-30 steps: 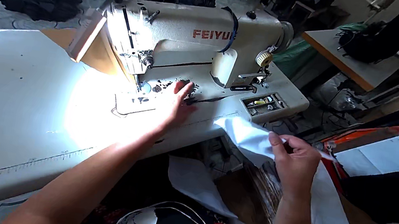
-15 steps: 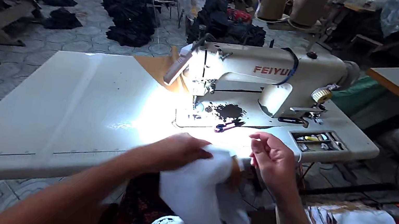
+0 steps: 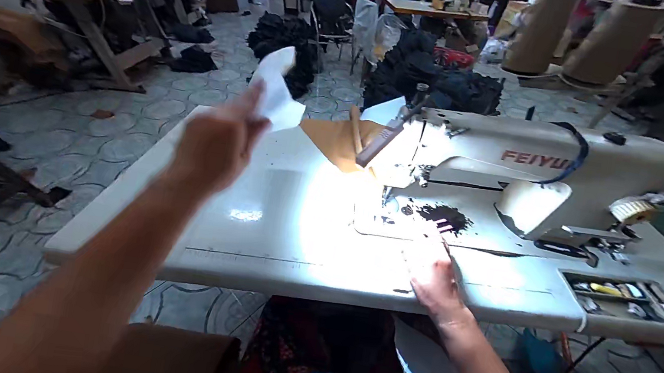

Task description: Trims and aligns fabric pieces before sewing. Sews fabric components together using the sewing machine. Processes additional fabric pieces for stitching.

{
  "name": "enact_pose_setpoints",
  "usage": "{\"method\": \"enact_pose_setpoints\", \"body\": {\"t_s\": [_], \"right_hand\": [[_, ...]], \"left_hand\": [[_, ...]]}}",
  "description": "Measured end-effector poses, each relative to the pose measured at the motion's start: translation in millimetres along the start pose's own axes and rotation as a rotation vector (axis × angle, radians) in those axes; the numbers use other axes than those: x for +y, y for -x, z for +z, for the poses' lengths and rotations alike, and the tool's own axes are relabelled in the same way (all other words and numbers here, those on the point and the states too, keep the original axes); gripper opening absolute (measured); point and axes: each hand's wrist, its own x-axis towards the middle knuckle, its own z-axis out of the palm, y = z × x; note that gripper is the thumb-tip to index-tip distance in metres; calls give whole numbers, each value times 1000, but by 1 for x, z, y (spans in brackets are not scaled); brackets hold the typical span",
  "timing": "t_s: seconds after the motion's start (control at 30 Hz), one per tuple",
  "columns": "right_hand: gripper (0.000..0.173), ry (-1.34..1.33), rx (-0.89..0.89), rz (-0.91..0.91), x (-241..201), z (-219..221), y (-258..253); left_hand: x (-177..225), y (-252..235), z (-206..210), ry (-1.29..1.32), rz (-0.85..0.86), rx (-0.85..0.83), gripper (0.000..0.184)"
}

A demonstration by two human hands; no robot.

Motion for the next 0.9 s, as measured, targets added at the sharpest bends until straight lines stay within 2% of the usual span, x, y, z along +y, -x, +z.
{"method": "enact_pose_setpoints", "body": {"t_s": [0.1, 0.2, 0.27, 0.33, 0.43, 0.5, 0.6, 0.63, 0.67, 0.73, 0.8, 0.83, 0.9], "right_hand": [[36, -4, 121, -218, -29, 18, 9], [43, -123, 17, -297, -56, 29, 21], [45, -173, -52, -356, -68, 37, 28], [42, -170, -118, -393, -75, 45, 35], [35, -159, -246, -395, -78, 51, 41], [34, -158, -256, -401, -77, 53, 43], [36, -171, -250, -383, -77, 50, 45], [37, -178, -241, -373, -77, 47, 45], [37, -180, -223, -365, -77, 44, 45], [37, -174, -194, -336, -74, 35, 43], [36, -179, -166, -297, -66, 24, 42], [35, -183, -152, -278, -61, 18, 43], [35, -191, -163, -235, -48, 4, 48]], "left_hand": [[7, 52, 57, 113, 213, -108, 48], [15, 102, 102, 222, 183, -416, 48], [22, 121, 108, 213, 128, -691, 61], [27, 128, 106, 184, 106, -815, 70], [30, 121, 98, 239, 55, -813, 67], [26, 112, 100, 254, 0, -774, 64], [20, 98, 109, 152, -117, -916, 64], [21, 96, 108, 142, -140, -917, 64], [22, 97, 103, 163, -146, -862, 63], [18, 107, 87, 285, -124, -616, 54], [4, 125, 58, 397, -121, -462, 35], [-9, 138, 40, 444, -116, -481, 24], [-41, 171, 16, 560, -105, -679, 17]]}}
